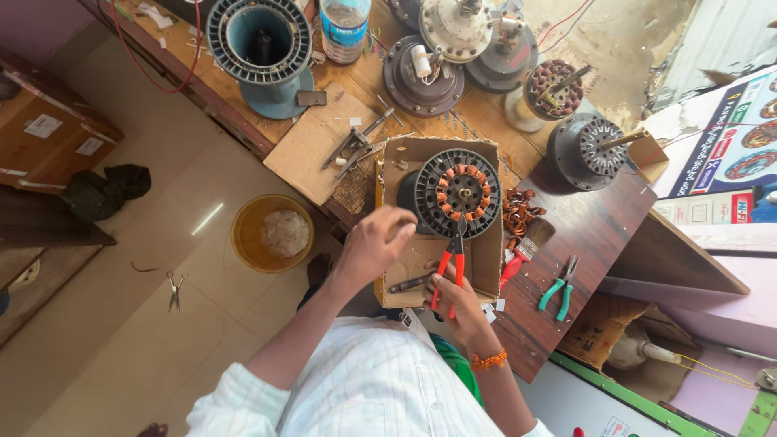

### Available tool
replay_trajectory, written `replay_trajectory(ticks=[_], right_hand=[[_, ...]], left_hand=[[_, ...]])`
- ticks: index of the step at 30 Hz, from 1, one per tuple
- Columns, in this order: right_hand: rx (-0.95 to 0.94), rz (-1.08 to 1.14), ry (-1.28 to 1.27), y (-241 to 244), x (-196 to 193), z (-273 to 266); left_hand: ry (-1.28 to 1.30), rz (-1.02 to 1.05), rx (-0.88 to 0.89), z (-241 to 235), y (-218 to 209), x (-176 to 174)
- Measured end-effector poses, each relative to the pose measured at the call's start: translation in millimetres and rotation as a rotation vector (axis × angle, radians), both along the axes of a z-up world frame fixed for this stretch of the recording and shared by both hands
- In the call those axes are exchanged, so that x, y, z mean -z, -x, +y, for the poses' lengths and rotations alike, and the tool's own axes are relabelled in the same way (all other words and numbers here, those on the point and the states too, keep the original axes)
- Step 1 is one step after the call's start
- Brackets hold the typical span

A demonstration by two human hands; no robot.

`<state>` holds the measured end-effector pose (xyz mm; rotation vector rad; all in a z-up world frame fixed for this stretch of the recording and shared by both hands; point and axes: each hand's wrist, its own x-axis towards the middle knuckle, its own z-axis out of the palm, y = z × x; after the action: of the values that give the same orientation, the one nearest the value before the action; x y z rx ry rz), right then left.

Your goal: The person uses pliers to remove copper wire segments from a motor stator. They repeatedly cut and pull out wire pieces from the stator slots, placing the removed pieces on the workbench.

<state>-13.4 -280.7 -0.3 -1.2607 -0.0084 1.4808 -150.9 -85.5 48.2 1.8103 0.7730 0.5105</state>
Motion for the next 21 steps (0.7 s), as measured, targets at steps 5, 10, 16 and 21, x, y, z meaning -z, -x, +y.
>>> replay_trajectory(ticks=[5,10,16,21], right_hand=[[-0.097,-0.818,-0.058,-14,27,-2],[0.041,-0.980,-0.023,-10,38,-7],[0.461,-0.402,-0.466,-21,-11,-30],[0.290,-1.297,-0.147,-28,-44,-26]], left_hand=[[-0.338,0.049,-0.012,8,-39,21],[-0.346,-0.073,-0.062,21,-67,6],[0.170,-0.118,0.215,-10,-56,5],[1.113,-0.373,0.454,-89,-74,21]])
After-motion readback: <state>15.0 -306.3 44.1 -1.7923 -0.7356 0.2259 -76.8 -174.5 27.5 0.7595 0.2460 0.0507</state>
